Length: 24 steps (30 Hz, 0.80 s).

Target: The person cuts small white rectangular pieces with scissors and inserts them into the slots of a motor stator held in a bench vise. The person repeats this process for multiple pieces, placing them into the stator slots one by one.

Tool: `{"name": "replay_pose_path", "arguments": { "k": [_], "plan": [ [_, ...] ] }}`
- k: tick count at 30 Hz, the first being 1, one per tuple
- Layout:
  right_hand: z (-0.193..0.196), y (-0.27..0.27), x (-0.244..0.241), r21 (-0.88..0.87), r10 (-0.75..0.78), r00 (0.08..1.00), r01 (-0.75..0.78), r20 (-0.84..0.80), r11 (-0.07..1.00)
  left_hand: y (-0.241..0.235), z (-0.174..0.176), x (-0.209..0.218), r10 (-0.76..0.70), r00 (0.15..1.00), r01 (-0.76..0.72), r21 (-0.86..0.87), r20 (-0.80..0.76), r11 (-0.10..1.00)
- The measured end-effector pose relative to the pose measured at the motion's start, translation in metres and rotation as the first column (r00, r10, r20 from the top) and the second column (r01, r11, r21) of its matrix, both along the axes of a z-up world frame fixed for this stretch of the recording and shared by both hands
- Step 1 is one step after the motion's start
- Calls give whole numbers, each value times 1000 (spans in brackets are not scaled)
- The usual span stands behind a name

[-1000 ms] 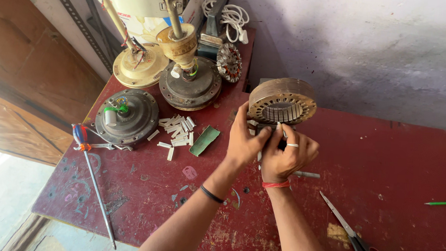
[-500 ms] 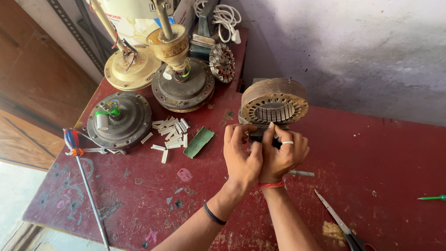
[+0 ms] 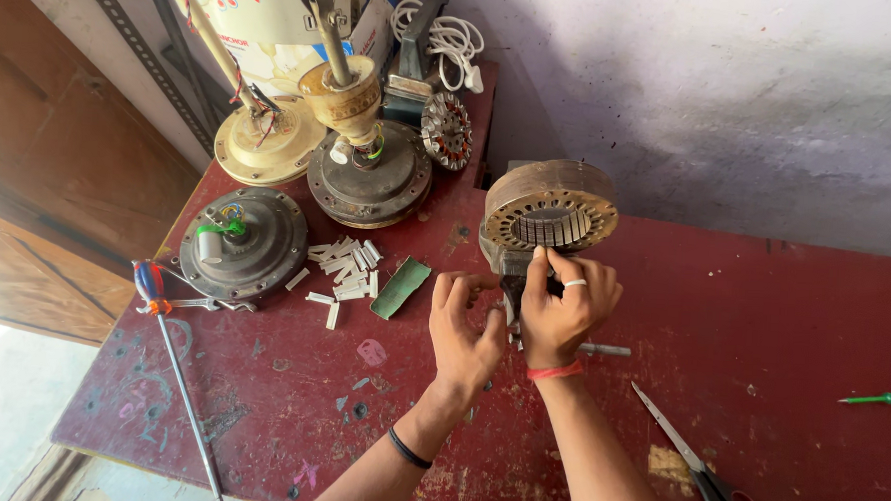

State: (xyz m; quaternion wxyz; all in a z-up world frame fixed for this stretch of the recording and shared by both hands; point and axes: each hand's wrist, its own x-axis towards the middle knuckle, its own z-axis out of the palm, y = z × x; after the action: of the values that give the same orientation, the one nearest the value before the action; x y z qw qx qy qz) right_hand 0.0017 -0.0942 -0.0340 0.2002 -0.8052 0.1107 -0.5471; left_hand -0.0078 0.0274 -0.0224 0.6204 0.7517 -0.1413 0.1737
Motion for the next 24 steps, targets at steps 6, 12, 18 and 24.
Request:
{"name": "replay_pose_path", "arguments": {
  "k": [6,12,18,24],
  "plan": [
    [10,-14,-21,51,199,976,-195,-83,979,11,-27,11,3,1000,-3,140,3,990],
    [17,-14,-32,27,241,968,-240,-74,970,26,-50,15,-5,963,41,127,-270,991],
    [29,-8,-29,91,216,974,-209,-71,974,22,-57,24,52,981,6,301,-185,954],
    [36,-12,-29,272,256,944,-196,-207,942,23,-56,22,50,984,7,322,-168,947]
  ]
}}
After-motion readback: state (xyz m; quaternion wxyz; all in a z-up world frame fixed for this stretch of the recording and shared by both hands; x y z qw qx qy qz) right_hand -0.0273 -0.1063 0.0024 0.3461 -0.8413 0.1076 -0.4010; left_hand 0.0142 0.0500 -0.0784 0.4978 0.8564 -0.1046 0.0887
